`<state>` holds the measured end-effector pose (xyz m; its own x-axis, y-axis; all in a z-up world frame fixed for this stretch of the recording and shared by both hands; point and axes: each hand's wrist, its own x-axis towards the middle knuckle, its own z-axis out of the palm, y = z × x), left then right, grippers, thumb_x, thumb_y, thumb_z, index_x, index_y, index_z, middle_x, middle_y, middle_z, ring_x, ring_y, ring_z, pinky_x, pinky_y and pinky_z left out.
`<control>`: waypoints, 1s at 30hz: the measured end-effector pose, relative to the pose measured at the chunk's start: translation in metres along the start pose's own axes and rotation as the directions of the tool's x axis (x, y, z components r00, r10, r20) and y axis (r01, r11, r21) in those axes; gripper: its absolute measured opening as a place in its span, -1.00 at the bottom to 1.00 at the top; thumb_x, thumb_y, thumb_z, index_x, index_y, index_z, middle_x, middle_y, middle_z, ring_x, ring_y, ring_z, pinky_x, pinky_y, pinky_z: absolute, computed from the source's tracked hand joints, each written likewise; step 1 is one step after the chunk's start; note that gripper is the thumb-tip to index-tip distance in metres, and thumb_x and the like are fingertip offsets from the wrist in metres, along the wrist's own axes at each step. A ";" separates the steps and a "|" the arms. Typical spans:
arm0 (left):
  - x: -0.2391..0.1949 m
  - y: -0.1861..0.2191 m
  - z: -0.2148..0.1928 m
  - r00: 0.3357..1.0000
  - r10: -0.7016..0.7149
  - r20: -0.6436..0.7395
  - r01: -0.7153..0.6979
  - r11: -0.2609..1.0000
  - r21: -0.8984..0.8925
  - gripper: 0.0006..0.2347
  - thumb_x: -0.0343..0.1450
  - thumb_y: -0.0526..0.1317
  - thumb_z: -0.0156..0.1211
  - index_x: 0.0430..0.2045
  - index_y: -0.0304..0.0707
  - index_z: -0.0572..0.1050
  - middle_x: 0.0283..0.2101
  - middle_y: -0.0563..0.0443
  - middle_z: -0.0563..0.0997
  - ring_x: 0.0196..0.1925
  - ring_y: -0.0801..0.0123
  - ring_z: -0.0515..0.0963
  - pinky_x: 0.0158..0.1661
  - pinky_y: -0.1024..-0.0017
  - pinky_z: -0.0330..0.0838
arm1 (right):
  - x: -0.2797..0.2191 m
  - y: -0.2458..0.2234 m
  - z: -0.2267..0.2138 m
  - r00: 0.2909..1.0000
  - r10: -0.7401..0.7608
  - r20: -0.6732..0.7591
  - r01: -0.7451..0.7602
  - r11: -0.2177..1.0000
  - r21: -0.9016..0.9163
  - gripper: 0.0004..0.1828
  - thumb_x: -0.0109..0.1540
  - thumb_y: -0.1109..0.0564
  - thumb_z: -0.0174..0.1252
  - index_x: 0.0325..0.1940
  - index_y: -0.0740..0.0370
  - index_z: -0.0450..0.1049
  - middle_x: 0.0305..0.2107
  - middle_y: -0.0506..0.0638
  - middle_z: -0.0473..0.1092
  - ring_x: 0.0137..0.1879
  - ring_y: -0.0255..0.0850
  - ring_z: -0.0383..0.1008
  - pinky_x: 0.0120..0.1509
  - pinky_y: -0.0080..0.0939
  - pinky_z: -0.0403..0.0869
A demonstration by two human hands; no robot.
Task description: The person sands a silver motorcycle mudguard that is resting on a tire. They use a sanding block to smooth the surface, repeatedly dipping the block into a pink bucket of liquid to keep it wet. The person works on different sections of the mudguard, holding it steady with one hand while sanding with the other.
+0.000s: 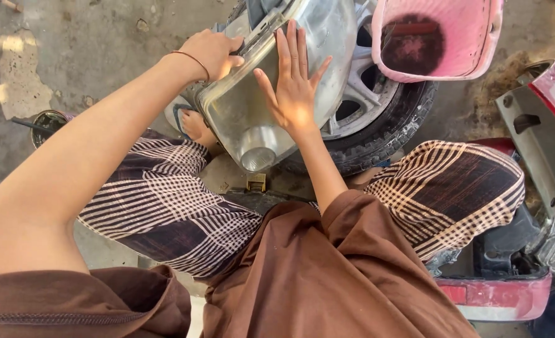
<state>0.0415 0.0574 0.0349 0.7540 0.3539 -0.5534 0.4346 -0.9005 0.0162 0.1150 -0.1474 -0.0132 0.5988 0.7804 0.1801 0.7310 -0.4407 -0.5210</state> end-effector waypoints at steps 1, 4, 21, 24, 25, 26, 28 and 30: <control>-0.002 0.001 0.001 1.000 0.006 0.000 -0.006 1.000 -0.003 -0.64 0.59 -0.04 -0.12 0.24 -0.16 0.35 -0.13 -0.37 0.61 -0.06 -0.36 0.52 -0.18 -0.13 0.45 | -0.005 -0.002 0.003 1.000 0.003 0.001 -0.003 1.000 -0.006 -0.22 0.52 -0.39 -0.20 0.68 -0.08 -0.26 0.62 -0.13 -0.35 0.76 -0.25 -0.38 0.67 0.41 -0.62; -0.008 0.000 0.006 0.999 0.010 -0.031 -0.009 1.000 0.009 -0.56 0.60 -0.02 -0.17 0.39 -0.13 0.22 -0.09 -0.37 0.61 -0.05 -0.35 0.54 -0.20 -0.10 0.48 | -0.020 -0.010 0.011 0.997 -0.011 -0.077 0.023 0.987 0.160 -0.22 0.51 -0.42 -0.28 0.68 -0.14 -0.34 0.62 -0.17 -0.40 0.75 -0.21 -0.47 0.66 0.59 -0.55; -0.006 -0.010 0.018 0.964 0.175 -0.202 -0.170 0.985 0.042 -0.54 0.60 0.09 -0.13 0.34 -0.13 0.25 -0.37 -0.22 0.67 -0.27 -0.27 0.61 -0.31 -0.04 0.43 | 0.031 0.015 0.001 0.989 0.136 0.064 -0.146 0.972 0.187 -0.13 0.38 -0.50 -0.57 0.66 -0.08 -0.27 0.58 -0.18 -0.46 0.69 -0.27 -0.53 0.52 0.51 -0.76; -0.001 -0.013 0.021 0.957 0.204 -0.207 -0.201 0.979 0.038 -0.54 0.59 0.08 -0.11 0.32 -0.16 0.28 -0.39 -0.19 0.68 -0.31 -0.22 0.62 -0.34 0.01 0.42 | 0.028 0.007 -0.010 0.991 0.132 0.035 -0.137 0.955 0.262 -0.18 0.40 -0.46 -0.60 0.66 -0.09 -0.24 0.59 -0.14 -0.40 0.71 -0.20 -0.50 0.50 0.53 -0.78; 0.001 -0.014 0.018 0.954 0.216 -0.210 -0.211 0.976 0.043 -0.54 0.59 0.08 -0.11 0.32 -0.16 0.28 -0.39 -0.19 0.68 -0.31 -0.22 0.62 -0.34 0.01 0.42 | 0.018 0.003 -0.007 0.990 0.140 0.027 -0.142 0.956 0.258 -0.18 0.40 -0.46 -0.60 0.66 -0.09 -0.24 0.59 -0.14 -0.40 0.71 -0.20 -0.50 0.50 0.53 -0.78; 0.003 -0.015 0.015 0.950 0.244 -0.196 -0.244 0.969 0.025 -0.54 0.57 0.06 -0.05 0.30 -0.21 0.32 -0.37 -0.23 0.67 -0.26 -0.25 0.60 -0.30 0.00 0.44 | 0.008 -0.001 -0.004 0.997 0.083 0.000 -0.080 0.965 0.251 -0.29 0.46 -0.36 -0.58 0.65 -0.12 -0.23 0.59 -0.15 -0.35 0.71 -0.18 -0.46 0.54 0.46 -0.77; 0.002 -0.011 0.004 0.941 0.283 -0.188 -0.287 0.958 0.008 -0.53 0.56 0.04 0.01 0.28 -0.27 0.37 -0.35 -0.28 0.67 -0.20 -0.27 0.58 -0.25 -0.01 0.45 | -0.012 -0.003 0.002 0.999 0.030 -0.032 -0.021 0.972 0.233 -0.39 0.51 -0.26 -0.56 0.64 -0.15 -0.21 0.59 -0.16 -0.30 0.72 -0.16 -0.42 0.59 0.39 -0.77; -0.001 -0.002 -0.011 0.970 0.237 -0.056 -0.236 0.971 0.022 -0.54 0.57 0.01 0.01 0.29 -0.31 0.33 -0.24 -0.30 0.67 -0.06 -0.19 0.60 -0.21 0.00 0.57 | -0.032 -0.001 0.009 0.967 -0.253 -0.023 0.254 0.967 0.017 -0.39 0.53 0.06 -0.05 0.61 0.06 -0.11 0.56 0.11 -0.10 0.70 -0.03 -0.20 0.53 0.35 -0.77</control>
<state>0.0459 0.0619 0.0447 0.8618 0.1438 -0.4864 0.2333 -0.9639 0.1284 0.0918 -0.1675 -0.0259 0.4014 0.8562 0.3254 0.8536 -0.2208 -0.4719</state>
